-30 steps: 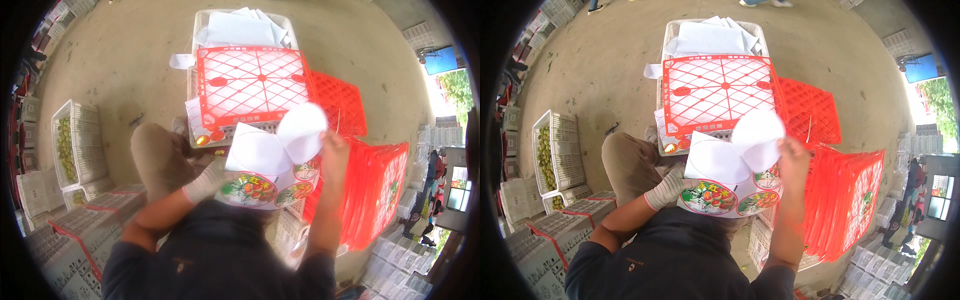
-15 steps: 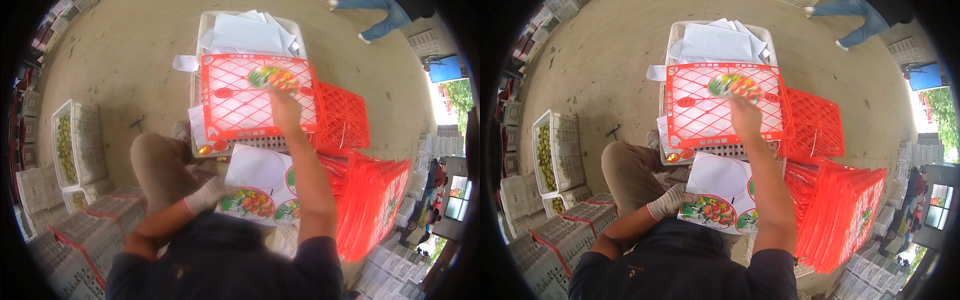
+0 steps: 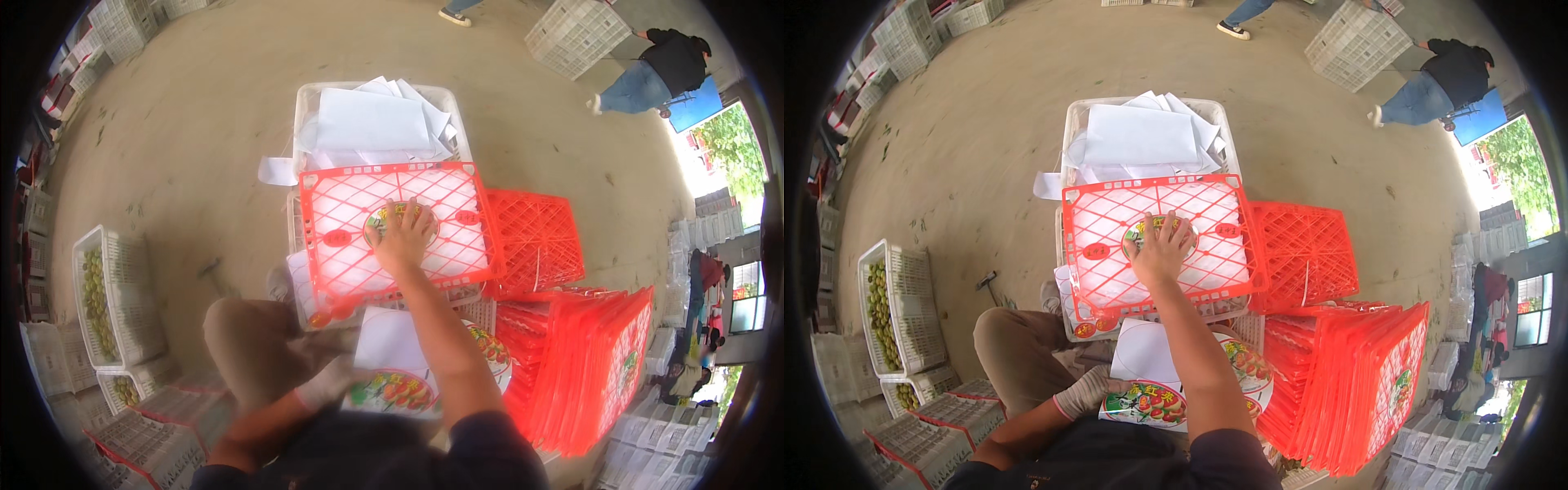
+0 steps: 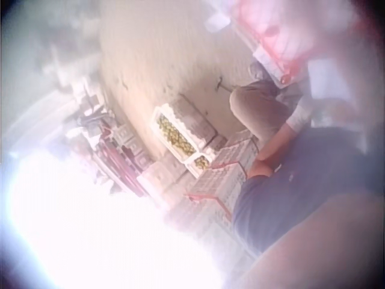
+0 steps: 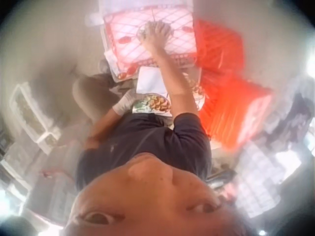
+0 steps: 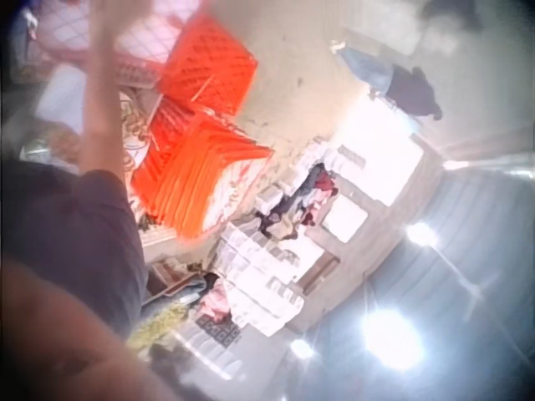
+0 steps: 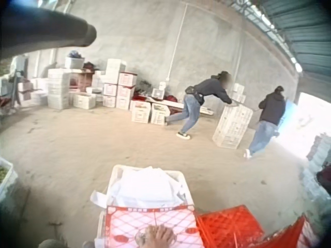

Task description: The person assembles red plastic crates by inserting white foam inserts and placing printed paper labels on top. The person repeatedly picks up crates, inserts foam, and applies labels, stacking the finished units nearby.

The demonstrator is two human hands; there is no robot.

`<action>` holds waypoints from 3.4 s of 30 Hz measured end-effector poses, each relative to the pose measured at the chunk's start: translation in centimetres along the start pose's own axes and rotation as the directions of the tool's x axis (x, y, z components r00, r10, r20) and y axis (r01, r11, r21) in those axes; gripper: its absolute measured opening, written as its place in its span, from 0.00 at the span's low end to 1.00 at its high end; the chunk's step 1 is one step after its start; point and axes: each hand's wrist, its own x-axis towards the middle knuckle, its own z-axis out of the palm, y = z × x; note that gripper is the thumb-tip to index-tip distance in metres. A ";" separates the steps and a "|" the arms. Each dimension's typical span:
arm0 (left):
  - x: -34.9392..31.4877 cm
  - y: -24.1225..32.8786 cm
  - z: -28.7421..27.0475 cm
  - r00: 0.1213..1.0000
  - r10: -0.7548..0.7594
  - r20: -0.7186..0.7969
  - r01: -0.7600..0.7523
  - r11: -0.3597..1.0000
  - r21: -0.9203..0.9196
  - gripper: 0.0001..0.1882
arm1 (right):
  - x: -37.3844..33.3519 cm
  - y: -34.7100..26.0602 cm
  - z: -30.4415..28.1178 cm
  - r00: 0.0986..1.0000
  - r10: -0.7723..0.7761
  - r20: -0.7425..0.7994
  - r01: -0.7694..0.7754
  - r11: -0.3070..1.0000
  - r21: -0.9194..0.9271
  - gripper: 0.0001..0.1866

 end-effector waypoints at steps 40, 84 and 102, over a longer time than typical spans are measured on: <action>0.9 0.7 1.5 0.976 0.138 0.170 -0.147 0.988 0.039 0.26 | 0.3 7.0 -20.9 0.686 -0.526 -0.502 0.496 0.843 -0.206 0.17; 4.3 -1.8 -2.3 0.980 0.092 0.179 -0.155 0.909 0.386 0.22 | -30.1 30.4 -33.4 0.767 0.375 -0.521 -0.509 0.850 -0.137 0.17; 3.0 2.7 3.2 0.973 0.011 0.229 -0.116 0.886 0.450 0.31 | -11.7 32.4 -5.6 0.974 0.029 0.227 0.072 0.903 -0.424 0.23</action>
